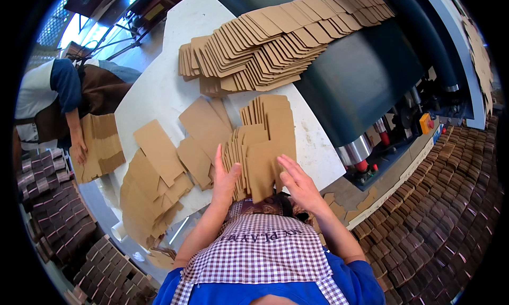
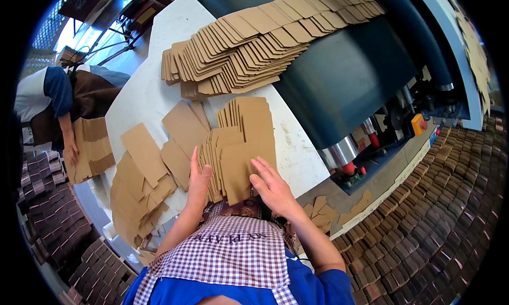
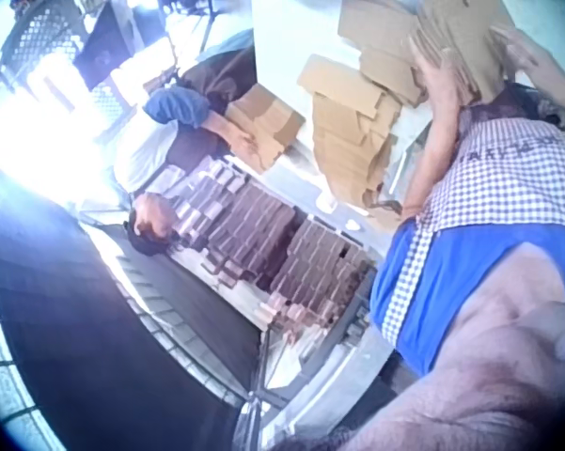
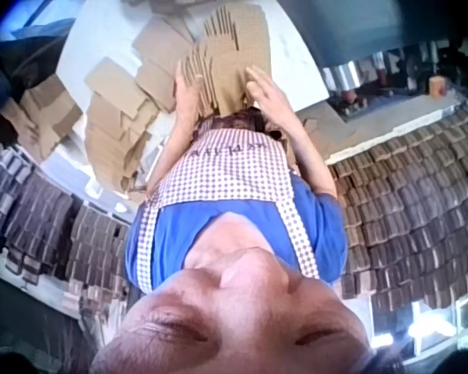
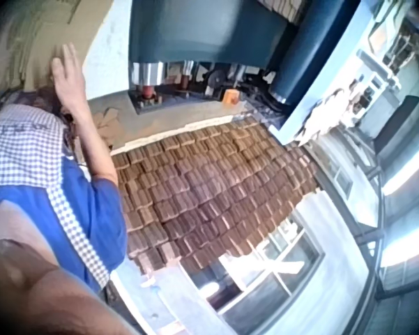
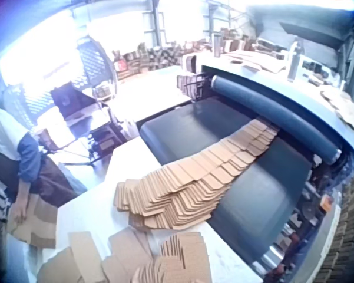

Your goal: The person folds flat cardboard pieces along pre-scored lines and stacks them on a table. They repeatedly pick up individual pieces, fold them, and place them into a growing pile while another person works nearby.

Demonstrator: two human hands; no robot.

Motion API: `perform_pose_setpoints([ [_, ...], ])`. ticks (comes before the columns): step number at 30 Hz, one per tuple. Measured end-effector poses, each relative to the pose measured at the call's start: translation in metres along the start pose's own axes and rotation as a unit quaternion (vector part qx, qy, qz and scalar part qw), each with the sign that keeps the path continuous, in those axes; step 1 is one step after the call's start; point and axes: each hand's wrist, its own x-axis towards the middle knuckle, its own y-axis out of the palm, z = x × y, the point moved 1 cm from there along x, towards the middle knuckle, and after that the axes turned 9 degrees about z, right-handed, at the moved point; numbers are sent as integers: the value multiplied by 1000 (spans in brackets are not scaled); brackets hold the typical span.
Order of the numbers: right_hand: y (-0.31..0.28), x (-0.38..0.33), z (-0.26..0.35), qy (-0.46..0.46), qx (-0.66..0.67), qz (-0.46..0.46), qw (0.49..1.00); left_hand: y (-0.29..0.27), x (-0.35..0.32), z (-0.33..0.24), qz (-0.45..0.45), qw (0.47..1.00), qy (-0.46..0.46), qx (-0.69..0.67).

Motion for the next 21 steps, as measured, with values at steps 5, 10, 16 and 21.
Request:
perform_pose_setpoints([
  [5,19,17,-23,-29,-147,15,989,-19,13,11,-5,998,-69,15],
  [10,10,25,-54,-41,-151,-181,971,-40,12,28,11,997,-69,-35],
  [16,5,40,-86,-30,-216,-232,948,-32,4,37,-16,997,-67,-25],
  [21,25,46,-66,-49,-202,-192,959,-16,2,36,-35,999,-38,8],
])
